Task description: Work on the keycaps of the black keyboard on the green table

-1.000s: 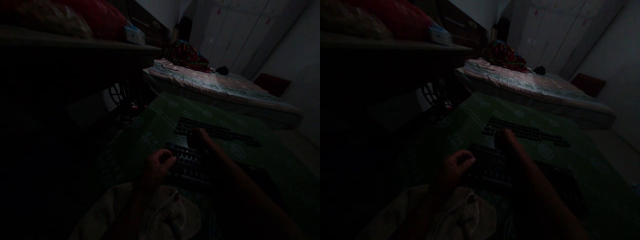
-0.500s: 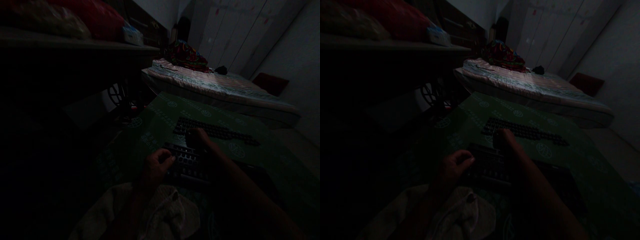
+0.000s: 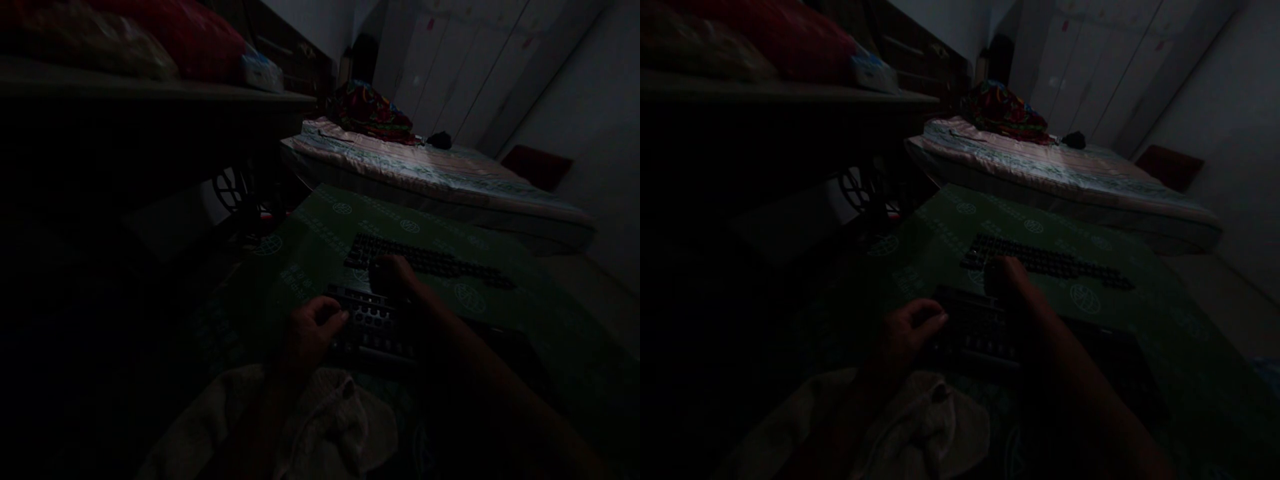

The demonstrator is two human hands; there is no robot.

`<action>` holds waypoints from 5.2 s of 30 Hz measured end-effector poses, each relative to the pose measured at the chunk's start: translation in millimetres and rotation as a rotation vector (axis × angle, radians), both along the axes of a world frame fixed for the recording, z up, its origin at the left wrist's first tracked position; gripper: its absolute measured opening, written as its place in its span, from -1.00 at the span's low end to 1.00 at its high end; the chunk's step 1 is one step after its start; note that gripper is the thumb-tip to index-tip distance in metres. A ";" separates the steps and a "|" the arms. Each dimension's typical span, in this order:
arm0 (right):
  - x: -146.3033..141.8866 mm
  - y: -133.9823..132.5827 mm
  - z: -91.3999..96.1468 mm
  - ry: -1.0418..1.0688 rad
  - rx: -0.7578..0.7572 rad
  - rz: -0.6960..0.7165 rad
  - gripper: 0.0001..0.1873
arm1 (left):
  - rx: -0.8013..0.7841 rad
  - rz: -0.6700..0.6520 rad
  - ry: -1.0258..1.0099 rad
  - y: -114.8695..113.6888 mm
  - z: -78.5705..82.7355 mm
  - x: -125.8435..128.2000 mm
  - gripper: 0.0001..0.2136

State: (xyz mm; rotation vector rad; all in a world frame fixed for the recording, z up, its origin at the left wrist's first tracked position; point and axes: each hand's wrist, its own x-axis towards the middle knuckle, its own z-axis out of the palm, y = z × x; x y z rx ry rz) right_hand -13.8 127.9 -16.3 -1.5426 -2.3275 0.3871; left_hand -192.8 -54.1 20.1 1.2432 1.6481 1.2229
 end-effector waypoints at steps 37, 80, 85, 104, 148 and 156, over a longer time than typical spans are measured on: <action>9.4 -136.6 41.0 0.296 -0.158 0.332 -0.83 | 0.392 -0.490 0.633 3.3 -23.8 17.8 -0.76; -12.6 -132.8 12.6 1.153 -0.479 0.107 -0.72 | 0.359 -0.376 0.475 8.7 -27.4 16.7 -0.84; -8.5 -135.1 24.4 1.032 -0.442 0.210 -0.74 | 0.201 -0.375 0.319 -0.1 -14.2 15.6 -0.82; 9.9 -138.5 50.9 0.655 0.000 0.328 -0.81 | -0.036 -0.130 -0.262 -8.9 5.9 7.7 -0.74; 20.5 -4.2 7.2 0.104 -0.125 -0.076 -0.79 | -0.049 -0.040 -0.225 -4.2 0.1 3.7 -0.79; 16.2 -4.0 5.5 0.069 -0.141 -0.077 -0.76 | -0.029 -0.020 -0.155 -6.9 2.9 8.0 -0.81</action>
